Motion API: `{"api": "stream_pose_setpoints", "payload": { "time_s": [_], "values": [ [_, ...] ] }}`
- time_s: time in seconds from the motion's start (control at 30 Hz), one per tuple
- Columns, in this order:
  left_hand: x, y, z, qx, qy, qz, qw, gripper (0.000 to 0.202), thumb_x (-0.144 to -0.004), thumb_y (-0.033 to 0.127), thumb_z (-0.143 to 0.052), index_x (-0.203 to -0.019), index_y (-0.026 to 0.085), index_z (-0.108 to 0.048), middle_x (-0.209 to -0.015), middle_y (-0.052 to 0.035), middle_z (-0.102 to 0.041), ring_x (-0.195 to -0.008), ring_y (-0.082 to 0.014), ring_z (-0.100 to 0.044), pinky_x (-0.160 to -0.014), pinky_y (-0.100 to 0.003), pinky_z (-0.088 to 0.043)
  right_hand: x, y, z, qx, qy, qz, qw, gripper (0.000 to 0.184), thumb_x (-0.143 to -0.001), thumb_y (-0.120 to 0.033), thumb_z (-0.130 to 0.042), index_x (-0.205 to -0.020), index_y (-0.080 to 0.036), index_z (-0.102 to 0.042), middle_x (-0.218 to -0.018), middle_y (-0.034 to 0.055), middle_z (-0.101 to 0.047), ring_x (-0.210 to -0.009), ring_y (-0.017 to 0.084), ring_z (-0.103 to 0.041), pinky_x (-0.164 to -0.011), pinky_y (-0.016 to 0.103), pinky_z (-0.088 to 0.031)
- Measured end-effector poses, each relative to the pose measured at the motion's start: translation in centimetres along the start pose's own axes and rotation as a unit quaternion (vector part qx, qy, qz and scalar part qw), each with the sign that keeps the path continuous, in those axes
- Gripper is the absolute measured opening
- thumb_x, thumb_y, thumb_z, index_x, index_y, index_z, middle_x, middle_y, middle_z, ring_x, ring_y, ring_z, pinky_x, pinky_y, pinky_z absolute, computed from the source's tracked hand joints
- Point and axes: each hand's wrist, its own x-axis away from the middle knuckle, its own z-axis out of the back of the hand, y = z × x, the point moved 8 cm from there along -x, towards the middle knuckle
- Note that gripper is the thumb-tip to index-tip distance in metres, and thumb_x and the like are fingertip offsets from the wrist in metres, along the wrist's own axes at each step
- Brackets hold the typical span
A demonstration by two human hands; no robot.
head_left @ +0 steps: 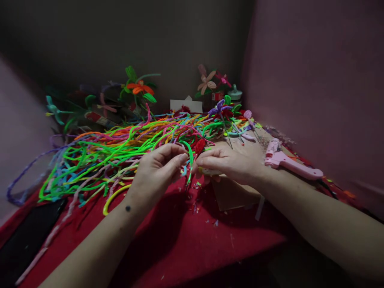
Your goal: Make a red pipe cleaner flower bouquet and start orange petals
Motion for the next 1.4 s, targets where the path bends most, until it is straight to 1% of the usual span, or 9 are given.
{"api": "stream_pose_setpoints", "payload": {
  "time_s": [0.2,0.5,0.63,0.77,0.83,0.93,1.07,1.17,1.4],
  "values": [
    [2.4,4.3,-1.3,-0.222,-0.008,-0.331,0.917,0.016,-0.082,0.011,-0.054,-0.095,0.015,-0.063,-0.094,-0.0071,-0.062,-0.083,-0.0140,-0.060,-0.071,-0.023,-0.047,0.0,0.1,0.3,-0.014,0.015,-0.010,1.000,0.023,-0.080,-0.032,-0.047,-0.073,-0.016,-0.062,-0.066,0.0003,-0.055,-0.057,0.010,-0.050,-0.048,0.021,-0.036],
    [3.9,3.6,-2.6,-0.390,0.008,-0.454,0.801,0.019,-0.085,0.009,-0.049,-0.100,0.012,-0.060,-0.093,-0.0099,-0.065,-0.077,-0.0162,-0.062,-0.063,-0.024,-0.045,-0.1,-0.1,0.0,-0.025,0.002,-0.007,1.000,0.022,-0.078,-0.030,-0.047,-0.064,-0.016,-0.056,-0.059,-0.0019,-0.049,-0.052,0.009,-0.045,-0.046,0.021,-0.035],
    [3.2,4.1,-1.9,-0.348,0.056,-0.356,0.865,0.011,-0.085,0.015,-0.050,-0.082,0.014,-0.060,-0.078,-0.0060,-0.064,-0.065,-0.0135,-0.058,-0.058,-0.023,-0.043,0.0,-0.7,-0.1,-0.013,0.010,0.028,0.999,0.023,-0.081,-0.029,-0.046,-0.066,-0.016,-0.056,-0.060,-0.0022,-0.048,-0.055,0.009,-0.044,-0.049,0.022,-0.035],
    [1.5,0.8,-1.6,-0.057,-0.006,-0.029,0.998,0.016,-0.084,0.027,-0.052,-0.072,0.016,-0.057,-0.052,0.0034,-0.049,-0.043,-0.0072,-0.041,-0.040,-0.018,-0.034,1.0,-2.9,0.7,0.108,0.123,0.165,0.973,0.016,-0.082,-0.023,-0.048,-0.079,-0.015,-0.062,-0.072,0.0002,-0.059,-0.066,0.010,-0.052,-0.062,0.024,-0.042],
    [1.9,-1.2,-3.1,0.161,-0.083,0.145,0.973,0.020,-0.082,0.030,-0.053,-0.067,0.016,-0.053,-0.046,0.0067,-0.039,-0.034,-0.0041,-0.029,-0.031,-0.015,-0.025,2.1,-4.3,0.6,0.201,0.190,0.253,0.927,0.015,-0.082,-0.020,-0.050,-0.085,-0.015,-0.064,-0.080,0.0035,-0.062,-0.074,0.012,-0.055,-0.070,0.026,-0.045],
    [3.1,-1.7,-5.2,0.392,-0.178,0.288,0.856,0.012,-0.077,0.019,-0.054,-0.067,0.014,-0.055,-0.051,0.0060,-0.043,-0.032,0.0001,-0.020,-0.028,-0.010,-0.022,3.6,-5.6,-0.2,0.276,0.237,0.355,0.861,0.016,-0.083,-0.021,-0.051,-0.087,-0.013,-0.064,-0.087,0.0088,-0.062,-0.080,0.015,-0.057,-0.076,0.031,-0.047],
    [4.3,-1.2,-6.7,0.484,-0.283,0.330,0.759,0.008,-0.073,0.013,-0.052,-0.068,0.012,-0.058,-0.054,0.0024,-0.051,-0.030,0.0012,-0.021,-0.026,-0.010,-0.026,4.9,-6.5,-1.1,0.262,0.228,0.425,0.836,0.013,-0.083,-0.019,-0.052,-0.087,-0.016,-0.063,-0.090,0.0084,-0.063,-0.082,0.015,-0.059,-0.076,0.031,-0.049],
    [4.7,-1.3,-7.3,0.462,-0.329,0.330,0.754,0.014,-0.077,0.020,-0.052,-0.067,0.011,-0.058,-0.053,0.0015,-0.051,-0.028,0.0002,-0.023,-0.025,-0.012,-0.027,5.5,-7.1,-0.6,0.196,0.239,0.431,0.848,0.014,-0.083,-0.013,-0.049,-0.085,-0.016,-0.063,-0.087,0.0074,-0.063,-0.081,0.014,-0.060,-0.075,0.030,-0.050],
    [0.7,-3.3,-2.4,0.167,-0.152,0.232,0.946,0.020,-0.077,0.030,-0.059,-0.066,0.015,-0.054,-0.049,0.0043,-0.048,-0.033,-0.0033,-0.031,-0.032,-0.014,-0.020,5.0,-7.2,1.2,0.221,0.218,0.327,0.892,0.016,-0.090,-0.021,-0.046,-0.090,-0.016,-0.061,-0.087,0.0053,-0.062,-0.085,0.015,-0.057,-0.078,0.030,-0.045]
  ]
}}
